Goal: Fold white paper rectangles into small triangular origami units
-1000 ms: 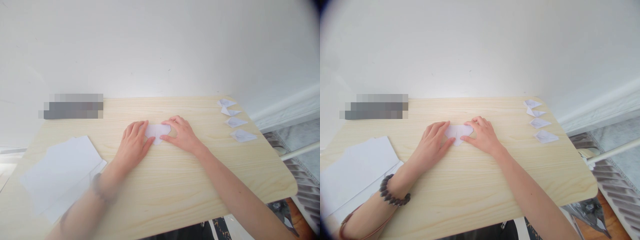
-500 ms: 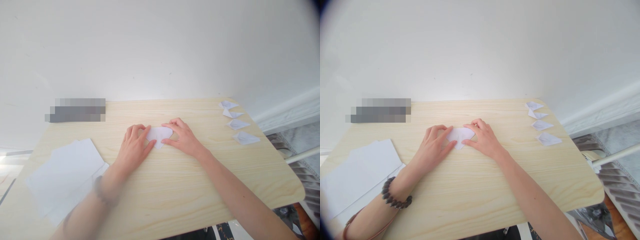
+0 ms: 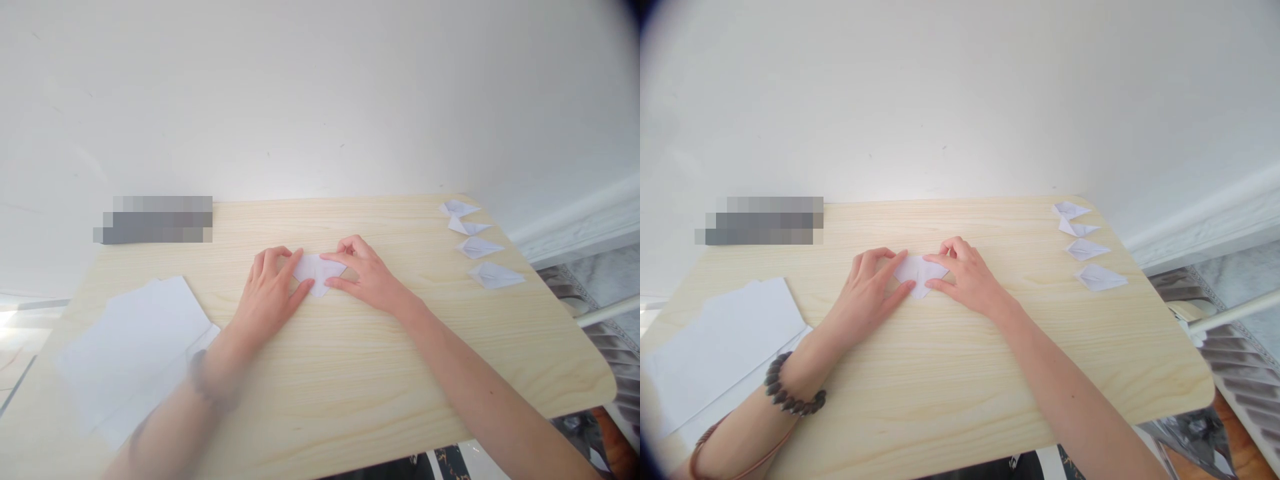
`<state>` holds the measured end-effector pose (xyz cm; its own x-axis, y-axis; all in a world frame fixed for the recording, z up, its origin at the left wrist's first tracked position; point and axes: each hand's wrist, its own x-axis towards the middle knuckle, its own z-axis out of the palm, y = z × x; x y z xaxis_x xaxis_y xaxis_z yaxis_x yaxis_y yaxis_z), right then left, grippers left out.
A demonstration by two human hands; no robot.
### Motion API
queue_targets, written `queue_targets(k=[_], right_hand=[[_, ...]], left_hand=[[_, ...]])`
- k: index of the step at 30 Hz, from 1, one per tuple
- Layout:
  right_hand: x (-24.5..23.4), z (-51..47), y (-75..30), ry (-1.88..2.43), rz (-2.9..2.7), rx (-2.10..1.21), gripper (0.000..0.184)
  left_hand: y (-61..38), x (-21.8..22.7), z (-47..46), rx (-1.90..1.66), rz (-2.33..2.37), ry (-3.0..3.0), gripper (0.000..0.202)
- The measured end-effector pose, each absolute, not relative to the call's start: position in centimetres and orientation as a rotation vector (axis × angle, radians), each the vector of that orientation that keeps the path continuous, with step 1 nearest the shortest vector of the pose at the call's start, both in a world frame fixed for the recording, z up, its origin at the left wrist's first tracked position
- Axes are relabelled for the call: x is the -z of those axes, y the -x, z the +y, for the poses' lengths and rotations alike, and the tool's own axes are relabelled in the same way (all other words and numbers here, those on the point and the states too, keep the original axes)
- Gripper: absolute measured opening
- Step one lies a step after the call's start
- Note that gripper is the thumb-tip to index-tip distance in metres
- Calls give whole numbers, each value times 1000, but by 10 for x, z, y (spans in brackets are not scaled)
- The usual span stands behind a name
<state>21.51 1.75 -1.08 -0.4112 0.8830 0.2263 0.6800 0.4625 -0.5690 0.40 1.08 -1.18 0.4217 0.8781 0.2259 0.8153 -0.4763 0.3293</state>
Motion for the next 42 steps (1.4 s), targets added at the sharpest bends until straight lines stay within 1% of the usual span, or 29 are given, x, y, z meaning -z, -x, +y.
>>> queue_targets(k=[3, 5, 9, 15, 23, 34, 39, 42], right_hand=[[11, 17, -216, 1260, -2182, -602, 44], [11, 18, -216, 1241, -2144, -640, 45], [11, 20, -216, 1241, -2014, -645, 34], [14, 21, -213, 1276, -1908, -591, 25], [18, 19, -213, 1354, -1913, -546, 23], [15, 18, -212, 1352, -2059, -409, 26], [12, 18, -211, 1278, -2126, -382, 21], [11, 18, -210, 1225, -2164, -417, 13]], left_hand=[[-4, 9, 11, -544, 1457, -2534, 46], [-4, 8, 11, -539, 1442, -2540, 46], [-4, 7, 10, -543, 1445, -2535, 46], [-3, 8, 9, -570, 1450, -2512, 44], [-4, 9, 9, -578, 1452, -2505, 43], [-4, 8, 8, -629, 1418, -2465, 34], [-4, 11, 9, -648, 1401, -2467, 34], [-5, 10, 9, -639, 1401, -2492, 39]])
